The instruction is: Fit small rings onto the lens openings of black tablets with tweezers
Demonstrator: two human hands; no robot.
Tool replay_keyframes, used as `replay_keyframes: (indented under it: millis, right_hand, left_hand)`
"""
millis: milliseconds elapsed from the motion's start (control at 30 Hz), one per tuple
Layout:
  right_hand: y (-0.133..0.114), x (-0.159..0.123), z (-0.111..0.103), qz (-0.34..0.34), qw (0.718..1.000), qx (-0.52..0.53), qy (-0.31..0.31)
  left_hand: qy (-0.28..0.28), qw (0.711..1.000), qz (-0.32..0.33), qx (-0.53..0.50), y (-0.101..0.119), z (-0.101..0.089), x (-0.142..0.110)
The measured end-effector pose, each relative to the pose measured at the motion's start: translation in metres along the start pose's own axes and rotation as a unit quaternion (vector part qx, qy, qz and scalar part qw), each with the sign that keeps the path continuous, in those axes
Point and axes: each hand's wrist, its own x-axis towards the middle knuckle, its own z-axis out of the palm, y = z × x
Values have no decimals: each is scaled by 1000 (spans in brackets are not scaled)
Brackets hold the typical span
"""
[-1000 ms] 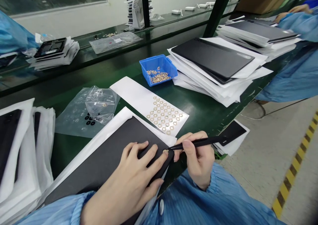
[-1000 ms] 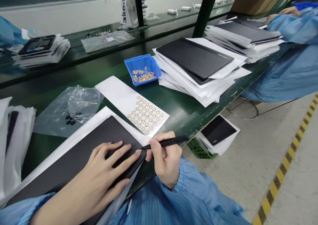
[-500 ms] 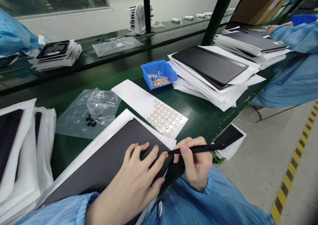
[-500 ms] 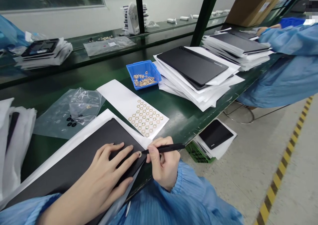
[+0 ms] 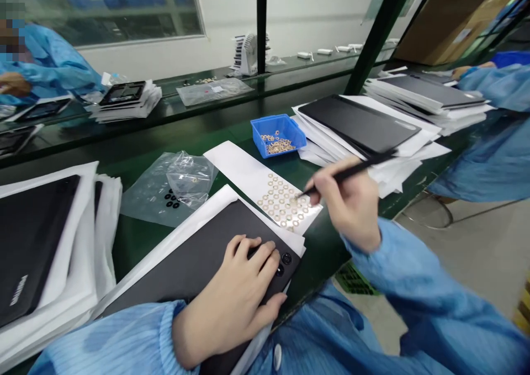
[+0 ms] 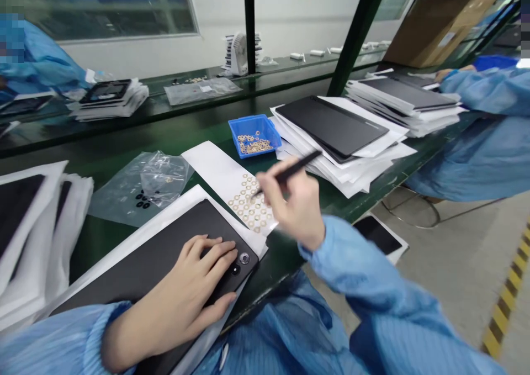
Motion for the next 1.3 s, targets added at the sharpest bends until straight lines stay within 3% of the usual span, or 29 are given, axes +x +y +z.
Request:
replay_keyframes:
  millis: [100, 167, 300, 400, 533, 633, 733, 767, 833, 933, 1067, 1200, 1300]
  right_hand:
    - [37, 86, 17, -20, 999, -25, -34]
    - [64, 132, 37, 5, 996, -51, -77]
    - [102, 171, 63, 52, 987, -78, -131]
    - [108, 172, 60, 44, 986, -87, -132]
    - [77, 169, 63, -10, 981, -106, -162]
    - [39, 149, 93, -73, 957, -100, -262]
    - [5, 113, 138, -136, 901, -88, -402]
    - [-3, 100, 152, -148, 883, -88, -436]
    - [-14, 81, 177, -156, 863, -95, -471]
    - [-15, 66, 198, -146, 859, -110, -479]
    - [-6, 68, 204, -128, 850, -99, -502]
    - [-3, 78, 197, -108, 863, -45, -491]
    - [-7, 87, 188, -91, 861, 5, -501]
  left_hand:
    - [-12, 1000, -13, -4, 1, 1, -2]
    - [-12, 1000, -18, -8, 1, 1, -2]
    - [-10, 1000, -18, -12, 0, 3, -2]
    - [-5, 1000, -17, -8, -1, 3, -3]
    - [2, 1000, -13, 6, -2, 3, -2]
    - [-7, 1000, 2, 19, -1, 4, 1]
    - [5, 1000, 7, 17, -3, 2, 3]
    - [12, 1000, -13, -4, -6, -1, 2]
    - [38, 990, -116, -64, -19, -11, -4]
    - [94, 930, -338, -111, -56, -30, -23]
    - [80, 843, -506, -165, -114, -42, -52]
    - [46, 759, -570, -312, -140, -36, -58]
    - [108, 706, -559, -421, -140, -30, -49]
